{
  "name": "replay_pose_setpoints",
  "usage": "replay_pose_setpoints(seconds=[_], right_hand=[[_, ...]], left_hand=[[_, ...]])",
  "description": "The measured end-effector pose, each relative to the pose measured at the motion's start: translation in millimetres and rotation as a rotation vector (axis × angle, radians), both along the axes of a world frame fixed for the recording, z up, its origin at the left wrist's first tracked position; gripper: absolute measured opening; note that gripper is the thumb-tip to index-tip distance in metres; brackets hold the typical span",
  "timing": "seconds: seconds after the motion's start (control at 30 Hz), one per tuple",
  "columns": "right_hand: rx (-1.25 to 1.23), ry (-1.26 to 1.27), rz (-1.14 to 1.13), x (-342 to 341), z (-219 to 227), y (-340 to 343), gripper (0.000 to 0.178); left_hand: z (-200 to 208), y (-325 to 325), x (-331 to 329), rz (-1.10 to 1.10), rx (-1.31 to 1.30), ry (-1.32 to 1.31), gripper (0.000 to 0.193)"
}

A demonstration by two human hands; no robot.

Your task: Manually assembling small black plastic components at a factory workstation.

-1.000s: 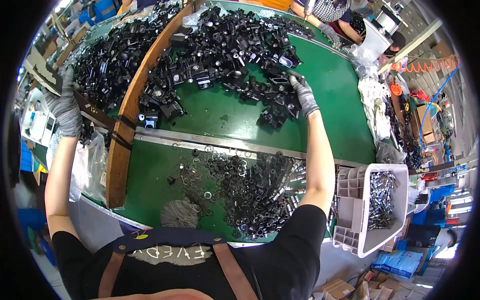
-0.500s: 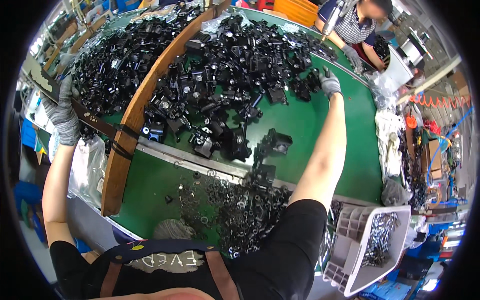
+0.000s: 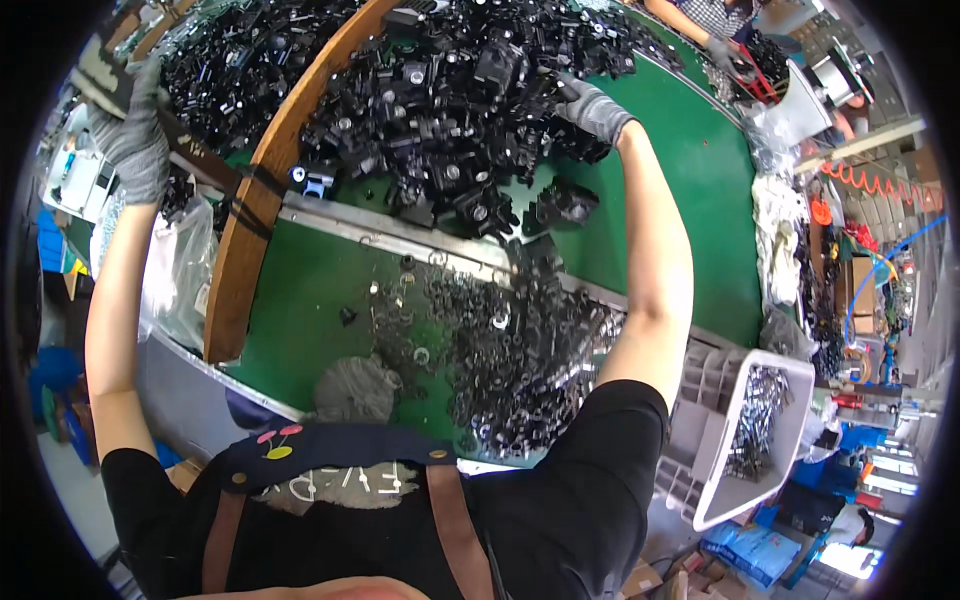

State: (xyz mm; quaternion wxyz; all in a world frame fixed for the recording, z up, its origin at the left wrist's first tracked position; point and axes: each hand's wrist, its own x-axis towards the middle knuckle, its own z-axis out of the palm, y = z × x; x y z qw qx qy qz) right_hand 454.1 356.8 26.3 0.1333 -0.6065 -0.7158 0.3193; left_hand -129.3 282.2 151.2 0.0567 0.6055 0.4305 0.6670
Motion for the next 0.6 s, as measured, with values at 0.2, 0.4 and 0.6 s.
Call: replay_pose_setpoints(seconds=[0.2, 0.4, 0.6], right_hand=[[0.604, -0.565, -0.182, -67.5, 80.3, -134.7, 0.052], [-0.086, -0.29, -0.386, -125.7, 71.1, -272.2, 0.06], [0.067, 0.028, -0.35, -116.3, 16.1, -280.3, 0.054]], left_hand=[[8.3, -22.6, 35.9, 0.003, 0.085, -0.061, 0.037], [24.1, -40.6, 52.1, 0.009, 0.125, -0.083, 0.04], [12.5, -113.6, 42.1, 0.196, 0.093, 0.217, 0.056]])
